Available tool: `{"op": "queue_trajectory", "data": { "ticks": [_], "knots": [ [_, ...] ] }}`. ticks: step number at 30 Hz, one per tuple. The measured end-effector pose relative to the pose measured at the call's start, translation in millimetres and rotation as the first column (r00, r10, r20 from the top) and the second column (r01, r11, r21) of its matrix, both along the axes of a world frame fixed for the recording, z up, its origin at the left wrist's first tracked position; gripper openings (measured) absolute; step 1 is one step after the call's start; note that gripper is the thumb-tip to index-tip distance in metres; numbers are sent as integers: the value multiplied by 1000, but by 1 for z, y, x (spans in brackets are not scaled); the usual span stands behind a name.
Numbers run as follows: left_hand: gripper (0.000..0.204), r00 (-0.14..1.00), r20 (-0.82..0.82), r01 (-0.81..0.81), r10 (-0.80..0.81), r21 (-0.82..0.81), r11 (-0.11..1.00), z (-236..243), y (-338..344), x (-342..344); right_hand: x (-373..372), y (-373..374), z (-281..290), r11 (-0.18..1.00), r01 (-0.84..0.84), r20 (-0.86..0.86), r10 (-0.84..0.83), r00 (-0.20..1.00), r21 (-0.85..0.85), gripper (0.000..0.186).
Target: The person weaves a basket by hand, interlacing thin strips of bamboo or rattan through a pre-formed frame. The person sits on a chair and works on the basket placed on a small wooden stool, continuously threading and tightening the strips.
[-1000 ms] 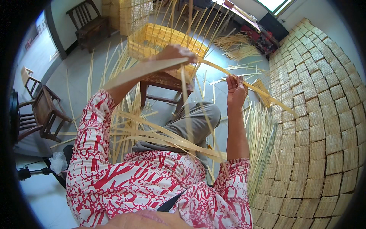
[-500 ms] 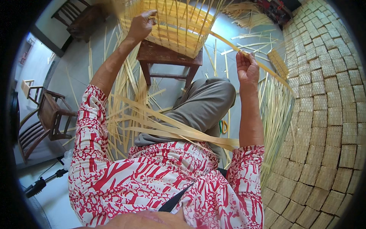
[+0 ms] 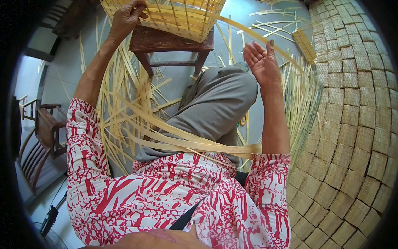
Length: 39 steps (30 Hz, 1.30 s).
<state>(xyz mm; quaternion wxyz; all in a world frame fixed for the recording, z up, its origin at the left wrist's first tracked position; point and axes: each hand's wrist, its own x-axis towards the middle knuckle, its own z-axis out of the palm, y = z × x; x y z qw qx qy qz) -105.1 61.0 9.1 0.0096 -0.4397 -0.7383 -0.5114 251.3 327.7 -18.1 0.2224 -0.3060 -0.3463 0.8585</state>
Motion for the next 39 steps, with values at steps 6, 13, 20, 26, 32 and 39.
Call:
{"op": "queue_trajectory", "data": {
  "ticks": [6,13,20,26,32,39],
  "knots": [
    [7,998,-61,-6,10,57,998,-2,-5,-2,-48,-45,75,68,-200,209,-164,964,977,40],
    [8,994,-107,-3,7,39,999,3,-18,-5,-123,-43,59,-494,-482,438,-211,874,723,26],
    [13,937,-323,2,135,391,920,23,-5,42,-113,-56,50,-181,-459,439,-141,887,870,21],
    [12,998,-47,44,-41,68,997,55,24,83,-121,-61,45,-157,-429,406,-160,900,890,20],
    [9,982,-90,175,-167,92,980,54,38,77,-118,-62,38,-144,-411,377,-213,901,900,18],
    [7,987,-112,129,-115,119,985,59,30,77,-118,-66,40,-187,-418,376,-223,899,889,18]
  ]
}}
